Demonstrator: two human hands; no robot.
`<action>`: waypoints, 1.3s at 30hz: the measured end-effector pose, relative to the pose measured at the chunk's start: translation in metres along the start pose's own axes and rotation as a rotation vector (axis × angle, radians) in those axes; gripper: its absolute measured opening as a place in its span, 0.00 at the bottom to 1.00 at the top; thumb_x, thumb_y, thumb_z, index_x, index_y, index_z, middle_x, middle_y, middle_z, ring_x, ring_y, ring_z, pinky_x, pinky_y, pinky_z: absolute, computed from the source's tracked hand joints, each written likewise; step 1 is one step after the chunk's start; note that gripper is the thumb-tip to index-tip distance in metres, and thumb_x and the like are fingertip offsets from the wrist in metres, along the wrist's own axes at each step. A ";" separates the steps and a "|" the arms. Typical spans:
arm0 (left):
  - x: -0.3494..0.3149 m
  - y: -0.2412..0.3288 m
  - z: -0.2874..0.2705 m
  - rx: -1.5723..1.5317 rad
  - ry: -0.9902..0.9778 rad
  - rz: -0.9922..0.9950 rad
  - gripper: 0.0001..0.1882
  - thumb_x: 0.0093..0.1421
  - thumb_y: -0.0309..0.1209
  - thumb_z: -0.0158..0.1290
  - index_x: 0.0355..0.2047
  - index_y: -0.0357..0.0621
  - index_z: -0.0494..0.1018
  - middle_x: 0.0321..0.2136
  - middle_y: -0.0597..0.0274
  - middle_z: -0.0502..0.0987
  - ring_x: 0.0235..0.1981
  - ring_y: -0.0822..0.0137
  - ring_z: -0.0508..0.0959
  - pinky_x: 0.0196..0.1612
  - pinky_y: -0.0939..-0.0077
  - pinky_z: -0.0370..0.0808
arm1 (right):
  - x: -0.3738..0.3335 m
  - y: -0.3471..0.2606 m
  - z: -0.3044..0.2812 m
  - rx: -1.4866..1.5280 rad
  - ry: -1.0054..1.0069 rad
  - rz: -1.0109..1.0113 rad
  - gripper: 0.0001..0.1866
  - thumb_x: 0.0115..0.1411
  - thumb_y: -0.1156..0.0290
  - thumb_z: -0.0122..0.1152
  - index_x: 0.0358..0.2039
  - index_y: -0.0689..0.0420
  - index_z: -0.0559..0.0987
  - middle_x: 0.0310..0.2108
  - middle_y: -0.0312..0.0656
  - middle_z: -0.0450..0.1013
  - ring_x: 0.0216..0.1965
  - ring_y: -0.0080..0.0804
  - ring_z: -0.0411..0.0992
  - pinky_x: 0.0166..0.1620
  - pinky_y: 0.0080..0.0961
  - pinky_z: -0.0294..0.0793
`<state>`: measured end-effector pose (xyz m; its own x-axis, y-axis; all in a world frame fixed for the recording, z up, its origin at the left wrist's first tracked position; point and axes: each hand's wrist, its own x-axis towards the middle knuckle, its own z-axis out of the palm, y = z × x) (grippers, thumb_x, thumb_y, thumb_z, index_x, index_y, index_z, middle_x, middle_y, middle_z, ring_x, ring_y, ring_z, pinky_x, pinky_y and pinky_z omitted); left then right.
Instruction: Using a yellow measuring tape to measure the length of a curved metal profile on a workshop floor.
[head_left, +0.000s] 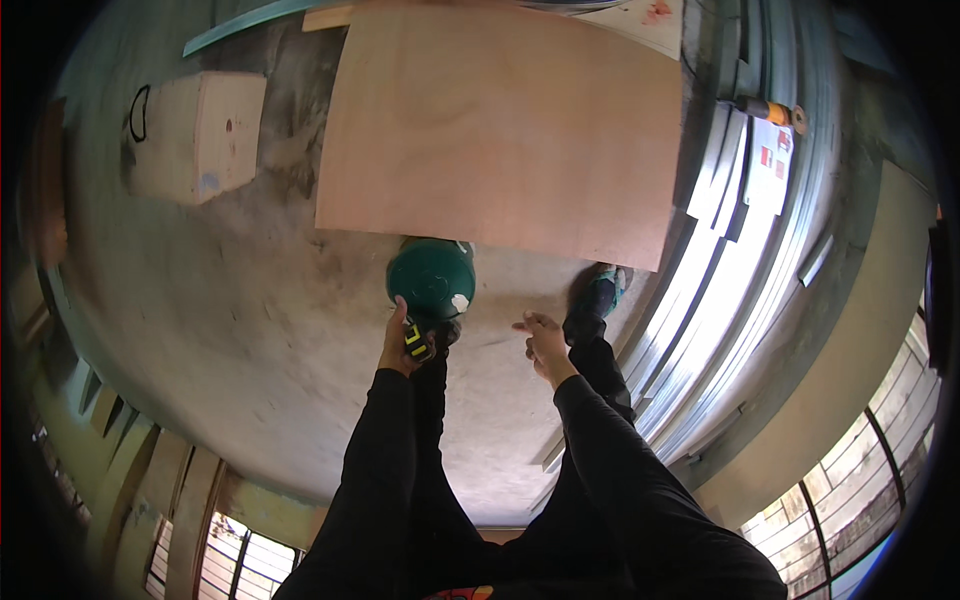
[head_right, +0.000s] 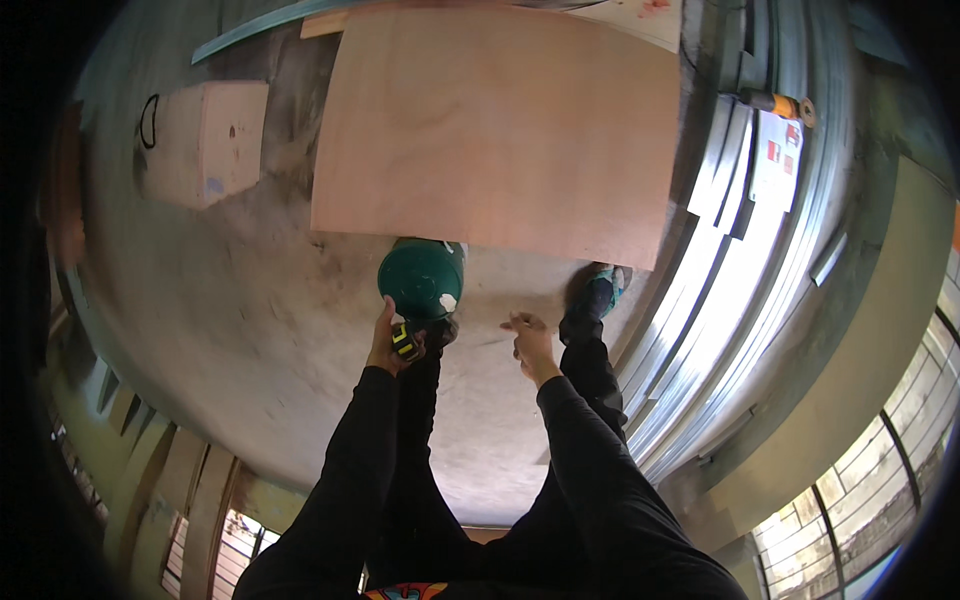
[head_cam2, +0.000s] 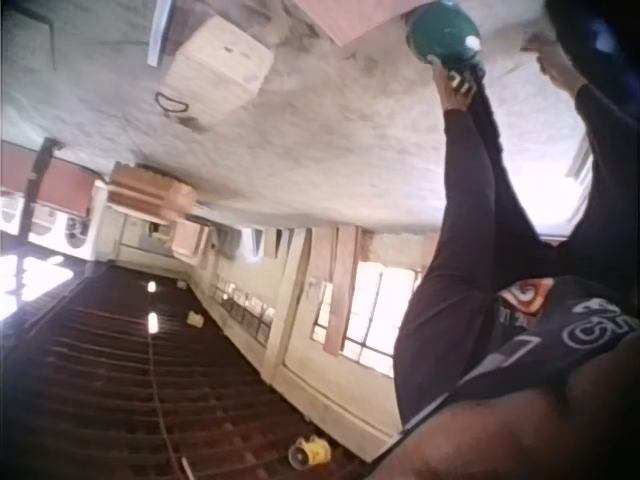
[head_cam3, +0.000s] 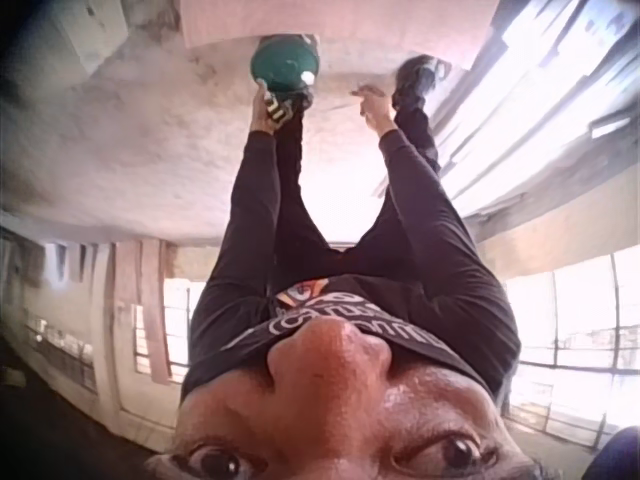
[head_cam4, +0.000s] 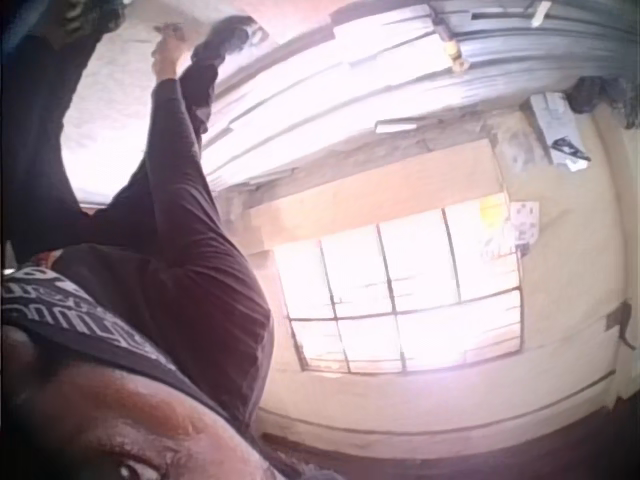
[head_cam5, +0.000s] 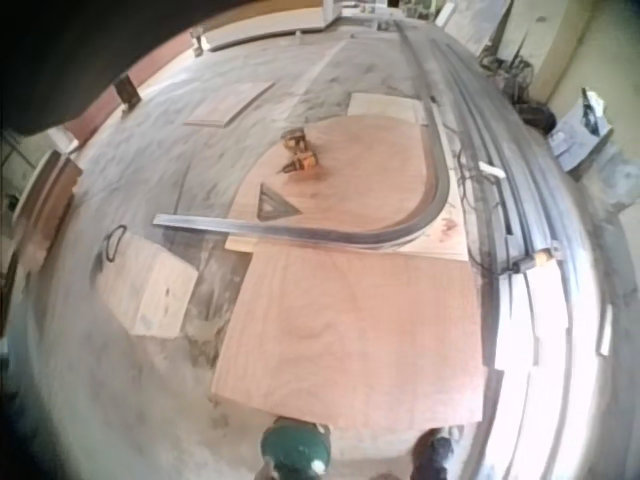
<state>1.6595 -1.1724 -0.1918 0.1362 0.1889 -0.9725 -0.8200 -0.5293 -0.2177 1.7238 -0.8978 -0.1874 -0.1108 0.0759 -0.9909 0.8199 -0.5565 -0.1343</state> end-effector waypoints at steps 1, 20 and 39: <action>-0.007 -0.003 0.001 0.021 -0.014 -0.004 0.35 0.49 0.68 0.51 0.41 0.50 0.69 0.22 0.57 0.73 0.15 0.69 0.74 0.19 0.73 0.74 | -0.006 0.004 -0.001 -0.136 -0.006 -0.048 0.13 0.60 0.66 0.55 0.42 0.59 0.73 0.32 0.43 0.77 0.10 0.15 0.53 0.13 0.16 0.52; -0.296 -0.073 -0.013 1.058 -0.500 0.364 0.47 0.50 0.26 0.58 0.62 0.47 0.37 0.40 0.54 0.70 0.35 0.67 0.76 0.39 0.73 0.75 | -0.295 0.009 0.114 -1.000 -0.655 -0.385 0.22 0.58 0.52 0.58 0.38 0.60 0.79 0.33 0.47 0.77 0.35 0.32 0.74 0.40 0.28 0.71; -0.427 -0.006 -0.280 1.677 -0.015 0.628 0.08 0.54 0.29 0.45 0.32 0.44 0.72 0.19 0.66 0.69 0.17 0.70 0.67 0.18 0.76 0.63 | -0.347 0.067 0.213 -0.816 -0.429 -0.778 0.11 0.61 0.67 0.54 0.34 0.63 0.74 0.28 0.45 0.77 0.34 0.29 0.75 0.39 0.26 0.72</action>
<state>1.7619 -1.4819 0.2018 -0.3839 0.3218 -0.8655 -0.3754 0.8019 0.4647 1.6977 -1.1381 0.1476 -0.7836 -0.2087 -0.5851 0.5470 0.2147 -0.8091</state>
